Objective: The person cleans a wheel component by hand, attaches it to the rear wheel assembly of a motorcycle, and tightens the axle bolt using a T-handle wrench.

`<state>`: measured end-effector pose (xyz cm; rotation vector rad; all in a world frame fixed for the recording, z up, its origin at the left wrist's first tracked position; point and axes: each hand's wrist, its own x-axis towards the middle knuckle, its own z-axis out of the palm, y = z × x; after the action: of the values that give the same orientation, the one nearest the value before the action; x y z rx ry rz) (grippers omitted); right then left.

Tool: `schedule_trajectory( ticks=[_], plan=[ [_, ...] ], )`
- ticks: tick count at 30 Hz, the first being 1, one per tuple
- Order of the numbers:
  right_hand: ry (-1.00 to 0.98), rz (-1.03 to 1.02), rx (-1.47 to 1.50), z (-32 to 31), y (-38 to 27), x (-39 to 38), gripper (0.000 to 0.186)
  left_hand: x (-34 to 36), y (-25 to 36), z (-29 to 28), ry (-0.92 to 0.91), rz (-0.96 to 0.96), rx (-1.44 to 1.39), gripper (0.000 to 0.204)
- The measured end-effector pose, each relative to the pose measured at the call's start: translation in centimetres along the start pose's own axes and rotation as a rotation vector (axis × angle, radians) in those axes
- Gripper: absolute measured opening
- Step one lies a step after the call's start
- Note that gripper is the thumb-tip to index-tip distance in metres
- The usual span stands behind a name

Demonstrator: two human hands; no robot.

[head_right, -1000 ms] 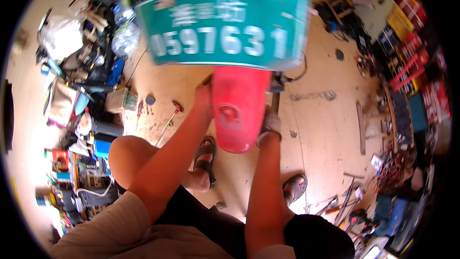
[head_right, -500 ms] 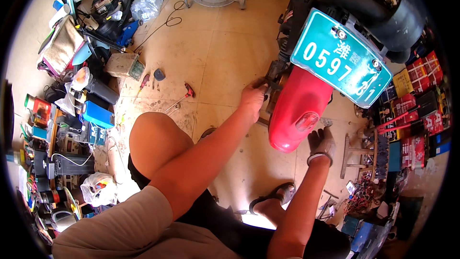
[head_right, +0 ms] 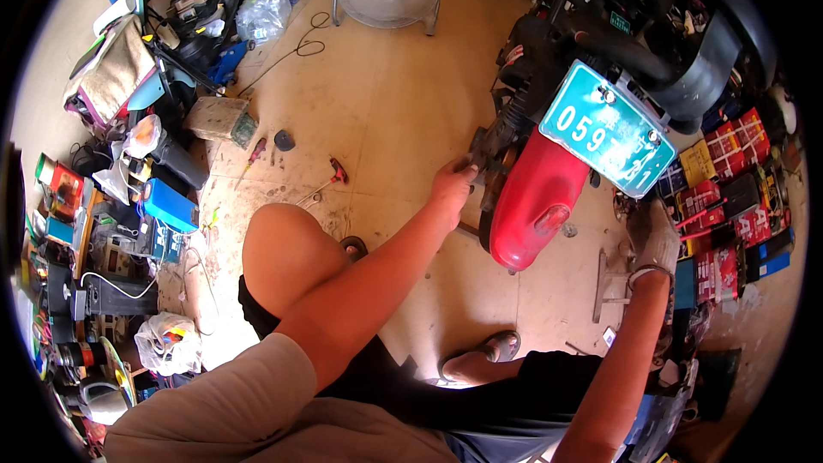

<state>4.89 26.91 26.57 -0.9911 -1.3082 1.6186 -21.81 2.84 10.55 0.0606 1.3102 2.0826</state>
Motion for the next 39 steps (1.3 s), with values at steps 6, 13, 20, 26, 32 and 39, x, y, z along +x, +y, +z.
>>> schedule_trajectory(
  ticks=[6,13,20,26,32,39],
  plan=[
    [-0.079,-0.091,-0.156,0.7,-1.7,0.4,0.03,0.1,1.0,-1.5,0.057,0.012,-0.038,0.049],
    [-0.173,-0.585,-0.95,2.9,-0.5,-2.0,0.022,-0.3,4.3,-3.4,0.033,0.102,-0.004,0.05],
    [-0.34,-0.123,-0.376,3.7,0.5,1.1,0.018,-3.1,8.5,-5.0,0.064,0.092,-0.014,0.046],
    [-0.306,-1.08,-1.6,-1.3,2.9,8.4,0.024,-11.4,14.1,-2.7,-0.099,0.16,0.287,0.039],
    [-0.381,-1.031,-1.879,5.2,2.3,3.4,0.02,-18.3,18.9,-4.4,-0.16,0.13,0.245,0.037],
    [-0.388,-1.12,-1.846,5.6,2.1,0.9,0.016,-17.3,17.1,-2.9,-0.128,0.066,0.128,0.036]
  ],
)
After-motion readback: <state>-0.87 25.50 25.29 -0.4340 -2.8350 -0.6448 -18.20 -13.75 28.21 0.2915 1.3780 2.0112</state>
